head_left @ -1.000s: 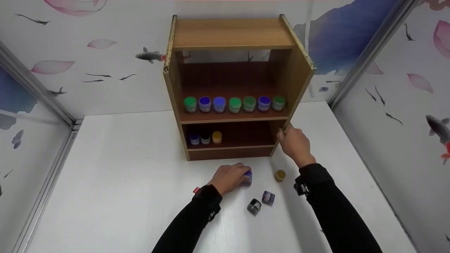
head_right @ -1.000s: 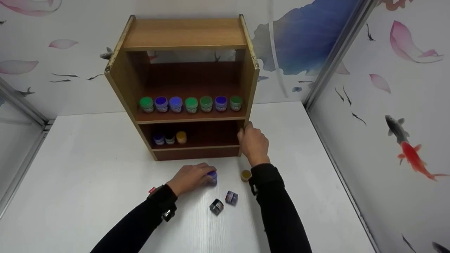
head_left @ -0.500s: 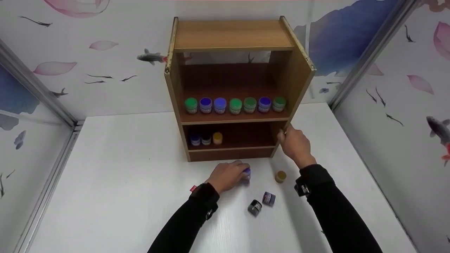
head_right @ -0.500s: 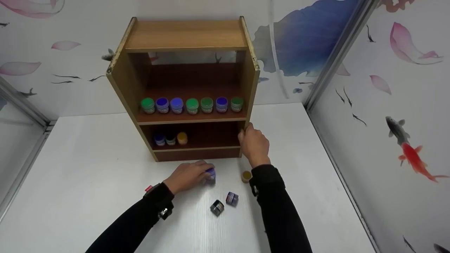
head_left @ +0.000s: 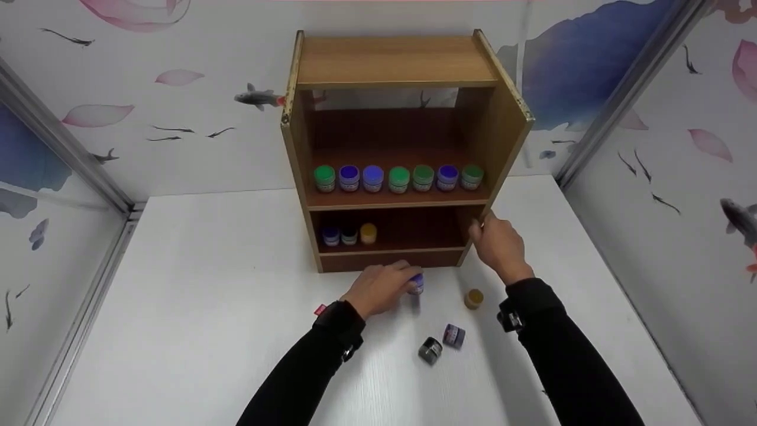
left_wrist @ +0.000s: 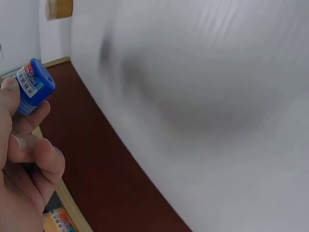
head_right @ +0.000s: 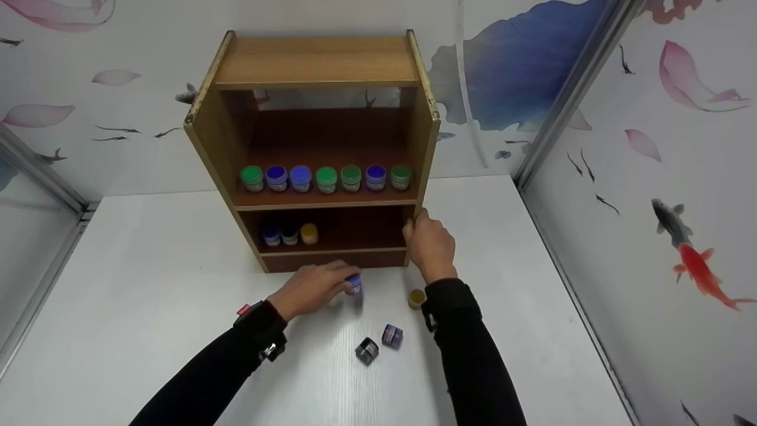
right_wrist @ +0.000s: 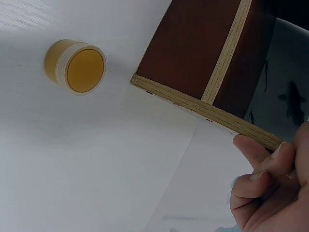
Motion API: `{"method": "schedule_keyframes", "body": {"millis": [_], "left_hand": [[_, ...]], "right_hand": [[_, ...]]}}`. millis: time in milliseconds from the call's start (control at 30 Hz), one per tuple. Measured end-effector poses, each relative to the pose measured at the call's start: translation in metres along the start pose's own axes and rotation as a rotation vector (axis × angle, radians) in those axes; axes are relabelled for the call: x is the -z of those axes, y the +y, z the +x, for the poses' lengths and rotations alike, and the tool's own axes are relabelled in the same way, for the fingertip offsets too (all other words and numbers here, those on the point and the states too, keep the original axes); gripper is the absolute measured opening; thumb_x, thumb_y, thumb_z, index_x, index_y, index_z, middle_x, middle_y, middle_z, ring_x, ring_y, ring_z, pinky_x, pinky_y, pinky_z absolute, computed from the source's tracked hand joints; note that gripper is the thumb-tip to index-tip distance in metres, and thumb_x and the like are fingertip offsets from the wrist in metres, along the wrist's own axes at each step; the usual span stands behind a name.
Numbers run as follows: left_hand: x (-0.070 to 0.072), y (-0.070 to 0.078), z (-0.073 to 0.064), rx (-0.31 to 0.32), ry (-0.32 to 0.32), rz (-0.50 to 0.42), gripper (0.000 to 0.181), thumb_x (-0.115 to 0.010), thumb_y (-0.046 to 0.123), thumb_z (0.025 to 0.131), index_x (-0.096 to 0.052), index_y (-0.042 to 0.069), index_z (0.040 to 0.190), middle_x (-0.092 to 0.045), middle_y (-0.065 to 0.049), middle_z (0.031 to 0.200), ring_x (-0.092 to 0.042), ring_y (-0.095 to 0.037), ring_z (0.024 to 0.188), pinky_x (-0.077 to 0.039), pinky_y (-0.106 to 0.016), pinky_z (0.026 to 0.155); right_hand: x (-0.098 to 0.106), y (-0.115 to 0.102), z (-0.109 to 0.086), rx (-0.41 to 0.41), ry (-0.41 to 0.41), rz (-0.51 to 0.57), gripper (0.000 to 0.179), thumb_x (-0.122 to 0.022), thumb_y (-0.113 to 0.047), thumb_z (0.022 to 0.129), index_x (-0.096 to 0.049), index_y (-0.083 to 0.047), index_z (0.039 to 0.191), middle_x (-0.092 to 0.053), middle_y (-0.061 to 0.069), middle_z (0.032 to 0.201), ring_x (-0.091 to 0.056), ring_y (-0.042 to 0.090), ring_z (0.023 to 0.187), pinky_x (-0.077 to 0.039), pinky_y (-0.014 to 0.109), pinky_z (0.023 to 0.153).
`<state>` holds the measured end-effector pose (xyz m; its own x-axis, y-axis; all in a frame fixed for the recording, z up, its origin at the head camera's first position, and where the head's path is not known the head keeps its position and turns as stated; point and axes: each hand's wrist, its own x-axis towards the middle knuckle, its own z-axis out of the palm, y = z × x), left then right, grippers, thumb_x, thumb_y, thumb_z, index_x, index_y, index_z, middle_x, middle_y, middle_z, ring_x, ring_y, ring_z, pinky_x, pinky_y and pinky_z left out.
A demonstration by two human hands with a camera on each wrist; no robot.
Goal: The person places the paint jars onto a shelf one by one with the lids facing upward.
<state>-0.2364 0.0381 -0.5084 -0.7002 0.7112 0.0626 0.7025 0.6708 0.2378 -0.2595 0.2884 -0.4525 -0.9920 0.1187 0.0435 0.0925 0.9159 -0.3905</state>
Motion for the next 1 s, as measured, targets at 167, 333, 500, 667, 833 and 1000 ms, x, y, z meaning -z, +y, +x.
{"method": "schedule_keyframes", "body": {"millis": [167,333,500,667,833,1000], "left_hand": [[0.013,-0.003,0.003,0.033,-0.002,-0.019,0.037,-0.045,0.034,0.104,-0.053,0.025,0.140,-0.061,0.001,0.132,-0.066,-0.014,0.093,-0.054,-0.029,0.083],[0.025,-0.006,0.006,0.053,0.006,-0.028,0.039,-0.044,0.032,0.104,-0.051,0.025,0.142,-0.060,0.001,0.133,-0.066,-0.014,0.095,-0.054,-0.030,0.085],[0.032,-0.012,0.009,0.051,0.067,0.010,0.036,-0.046,0.031,0.104,-0.054,0.022,0.138,-0.064,0.001,0.125,-0.056,-0.012,0.074,-0.054,-0.027,0.072],[0.036,-0.019,0.013,0.089,0.086,0.031,0.037,-0.047,0.032,0.103,-0.054,0.022,0.138,-0.064,0.000,0.126,-0.064,-0.013,0.086,-0.055,-0.029,0.073],[0.040,-0.026,0.018,0.130,0.093,0.017,0.037,-0.047,0.031,0.103,-0.054,0.020,0.138,-0.064,-0.002,0.128,-0.067,-0.019,0.098,-0.056,-0.032,0.075],[0.043,-0.031,0.023,0.156,0.110,0.015,0.037,-0.050,0.028,0.102,-0.055,0.020,0.138,-0.065,-0.004,0.128,-0.066,-0.023,0.101,-0.056,-0.034,0.077]], "right_hand": [[0.000,0.001,0.000,-0.003,-0.004,-0.001,0.038,-0.037,-0.029,0.102,-0.059,0.003,0.104,-0.067,0.017,0.082,-0.056,0.022,0.062,-0.042,0.034,0.054],[0.000,0.002,0.000,-0.008,-0.007,-0.001,0.039,-0.036,-0.029,0.103,-0.059,0.003,0.105,-0.067,0.017,0.083,-0.057,0.022,0.063,-0.042,0.034,0.053],[-0.001,0.003,0.000,-0.002,-0.002,0.007,0.040,-0.036,-0.029,0.102,-0.058,0.004,0.109,-0.068,0.018,0.084,-0.057,0.022,0.063,-0.042,0.034,0.053],[-0.001,0.001,-0.001,-0.005,0.005,-0.001,0.037,-0.037,-0.028,0.102,-0.058,0.002,0.096,-0.065,0.016,0.079,-0.054,0.021,0.061,-0.041,0.033,0.051],[0.000,0.000,-0.002,-0.004,0.005,0.002,0.036,-0.037,-0.028,0.102,-0.057,0.000,0.093,-0.065,0.015,0.077,-0.054,0.020,0.060,-0.040,0.032,0.051],[0.000,0.000,-0.001,-0.006,-0.005,0.002,0.039,-0.037,-0.029,0.102,-0.059,0.003,0.102,-0.066,0.016,0.080,-0.054,0.021,0.061,-0.040,0.032,0.052]]}}
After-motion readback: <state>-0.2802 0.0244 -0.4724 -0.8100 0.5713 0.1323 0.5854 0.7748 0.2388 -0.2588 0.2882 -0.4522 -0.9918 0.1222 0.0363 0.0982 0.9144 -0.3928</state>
